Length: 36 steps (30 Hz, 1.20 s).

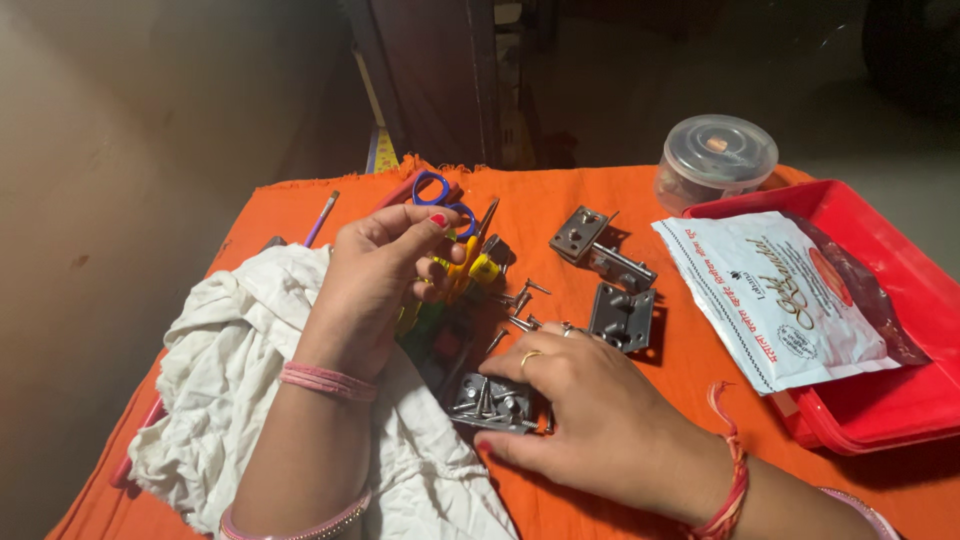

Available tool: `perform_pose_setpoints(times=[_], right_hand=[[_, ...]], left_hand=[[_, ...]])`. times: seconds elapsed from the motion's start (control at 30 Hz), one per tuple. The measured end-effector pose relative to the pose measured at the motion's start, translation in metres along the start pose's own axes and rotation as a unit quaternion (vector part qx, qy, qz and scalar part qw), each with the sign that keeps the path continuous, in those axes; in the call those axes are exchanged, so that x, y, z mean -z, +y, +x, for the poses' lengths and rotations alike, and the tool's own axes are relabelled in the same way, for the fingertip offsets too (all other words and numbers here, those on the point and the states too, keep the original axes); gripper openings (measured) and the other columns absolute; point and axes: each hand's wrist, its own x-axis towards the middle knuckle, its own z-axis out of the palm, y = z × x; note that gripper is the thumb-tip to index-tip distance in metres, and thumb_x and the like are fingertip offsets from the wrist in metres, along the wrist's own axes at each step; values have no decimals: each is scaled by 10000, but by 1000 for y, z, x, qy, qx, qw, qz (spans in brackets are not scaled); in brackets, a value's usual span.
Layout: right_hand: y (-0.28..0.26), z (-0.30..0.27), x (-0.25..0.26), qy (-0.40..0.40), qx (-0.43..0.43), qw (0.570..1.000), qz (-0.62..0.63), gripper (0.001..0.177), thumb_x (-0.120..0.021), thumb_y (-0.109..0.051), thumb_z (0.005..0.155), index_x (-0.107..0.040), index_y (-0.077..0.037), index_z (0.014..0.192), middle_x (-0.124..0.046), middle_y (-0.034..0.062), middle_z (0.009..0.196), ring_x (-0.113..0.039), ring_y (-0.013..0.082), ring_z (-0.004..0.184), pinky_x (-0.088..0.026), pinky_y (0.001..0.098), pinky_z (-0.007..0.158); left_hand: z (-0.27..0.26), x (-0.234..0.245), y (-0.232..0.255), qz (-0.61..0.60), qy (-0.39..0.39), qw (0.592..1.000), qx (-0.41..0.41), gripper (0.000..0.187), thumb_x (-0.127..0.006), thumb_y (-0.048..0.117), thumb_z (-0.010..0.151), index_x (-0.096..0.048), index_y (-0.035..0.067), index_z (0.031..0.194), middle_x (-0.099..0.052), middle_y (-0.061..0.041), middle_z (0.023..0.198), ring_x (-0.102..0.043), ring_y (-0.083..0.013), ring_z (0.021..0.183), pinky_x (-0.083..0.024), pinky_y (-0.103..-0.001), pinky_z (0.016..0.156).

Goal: The person organizes small metal hardware pieces, including screws and hinges, on an orange cloth. They place items into a small plastic container and a red tray, then wipe a snack packet with a white cloth before continuing to sort the hardware.

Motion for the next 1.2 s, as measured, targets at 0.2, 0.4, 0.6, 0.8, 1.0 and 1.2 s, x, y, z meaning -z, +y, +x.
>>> perform_pose_setpoints(times=[0.2, 0.4, 0.6, 0.8, 1.0, 1.2], right_hand=[[18, 6, 2, 12, -161, 950, 268, 447, -693, -293, 905, -686, -66, 1289, -788, 69, 957, -712, 94, 808, -585, 276, 721], [42, 12, 7, 12, -231, 862, 450, 438, -459, -311, 1014, -652, -62, 1319, -772, 57, 833, -614, 42, 604, -480, 194, 516], [41, 11, 12, 34, -281, 853, 438, 465, -418, -394, 1016, -683, -112, 1275, -726, 41, 694, -515, 29, 482, -405, 180, 415], [42, 13, 16, 82, -245, 855, 449, 506, -422, -435, 1031, -688, -43, 1209, -682, 40, 691, -555, 48, 503, -444, 193, 429], [33, 12, 18, 86, -220, 891, 388, 492, -458, -413, 1000, -663, -62, 1278, -716, 21, 788, -628, 43, 597, -497, 200, 484], [19, 7, 21, 184, -54, 968, 160, 483, -674, -330, 991, -636, -2, 1344, -769, 46, 1000, -764, 100, 749, -597, 243, 629]], left_hand=[[0, 0, 0, 3, 6, 1000, 1, 209, -692, 190, 942, -744, 15, 1043, -726, -40, 774, -578, -26, 567, -430, -185, 499], [-5, -7, 7, 20, 13, 1000, 13, 237, -696, 213, 931, -747, 12, 1045, -734, -46, 811, -577, -39, 578, -462, -205, 511], [-13, -22, 8, 128, -133, 983, -5, 373, -750, 226, 889, -731, 26, 1203, -711, -27, 885, -631, -60, 751, -517, -231, 645], [-21, -28, 15, 266, -182, 946, -44, 451, -844, 247, 782, -759, -2, 1148, -771, -26, 950, -695, -86, 871, -577, -251, 768], [-21, -29, 16, 224, -162, 961, -1, 407, -832, 122, 761, -764, -19, 1137, -804, -68, 887, -746, -103, 801, -626, -260, 739], [-19, -18, 22, 144, -93, 985, -6, 399, -799, 40, 756, -752, -45, 1143, -821, -81, 904, -751, -119, 789, -617, -255, 723]])
